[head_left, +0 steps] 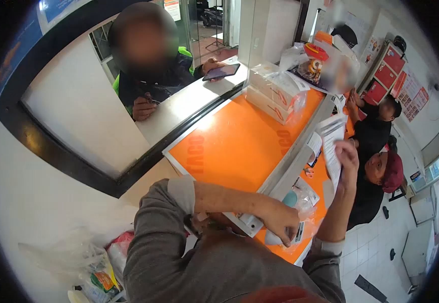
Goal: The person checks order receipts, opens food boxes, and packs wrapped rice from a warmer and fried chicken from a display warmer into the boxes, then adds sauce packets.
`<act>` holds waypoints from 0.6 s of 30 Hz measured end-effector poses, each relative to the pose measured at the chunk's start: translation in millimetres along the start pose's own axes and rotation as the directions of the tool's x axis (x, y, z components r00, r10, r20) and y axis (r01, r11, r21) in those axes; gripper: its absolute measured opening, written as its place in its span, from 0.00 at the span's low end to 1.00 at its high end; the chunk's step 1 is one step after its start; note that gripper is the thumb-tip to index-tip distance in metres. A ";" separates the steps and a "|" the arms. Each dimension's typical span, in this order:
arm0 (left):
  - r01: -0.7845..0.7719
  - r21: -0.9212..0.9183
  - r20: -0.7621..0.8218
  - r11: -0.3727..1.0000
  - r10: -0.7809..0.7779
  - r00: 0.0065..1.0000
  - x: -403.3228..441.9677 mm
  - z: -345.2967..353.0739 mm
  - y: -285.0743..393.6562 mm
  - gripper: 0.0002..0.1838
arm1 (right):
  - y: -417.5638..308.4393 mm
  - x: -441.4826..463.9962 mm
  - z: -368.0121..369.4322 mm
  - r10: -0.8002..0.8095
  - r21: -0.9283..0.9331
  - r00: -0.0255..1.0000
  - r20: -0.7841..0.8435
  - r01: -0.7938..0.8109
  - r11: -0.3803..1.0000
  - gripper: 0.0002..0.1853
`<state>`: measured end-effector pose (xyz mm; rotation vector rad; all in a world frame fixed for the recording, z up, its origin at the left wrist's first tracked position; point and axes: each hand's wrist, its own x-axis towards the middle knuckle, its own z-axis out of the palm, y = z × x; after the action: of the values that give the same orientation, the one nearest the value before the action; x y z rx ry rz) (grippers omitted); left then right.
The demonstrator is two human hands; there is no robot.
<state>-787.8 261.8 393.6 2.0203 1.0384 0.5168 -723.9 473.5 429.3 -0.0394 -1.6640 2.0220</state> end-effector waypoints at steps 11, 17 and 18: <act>-0.063 0.563 0.050 0.824 0.042 0.998 -14.9 29.0 -35.3 0.19 | 174.6 178.8 243.5 0.269 -0.702 0.736 0.621 0.370 0.609 0.49; -0.115 0.626 -0.166 0.771 0.275 0.947 -14.6 43.0 -49.5 0.24 | 205.5 157.8 264.4 -0.005 -0.926 0.926 0.376 0.376 0.042 0.40; -0.111 0.589 -0.135 0.801 0.233 0.963 6.4 66.8 -73.7 0.24 | 213.4 159.8 260.2 -0.139 -0.908 0.905 0.401 0.413 0.067 0.33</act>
<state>-777.0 262.1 294.5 2.6681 1.2476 0.5550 -1028.9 277.6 343.5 0.0406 -2.6130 0.2409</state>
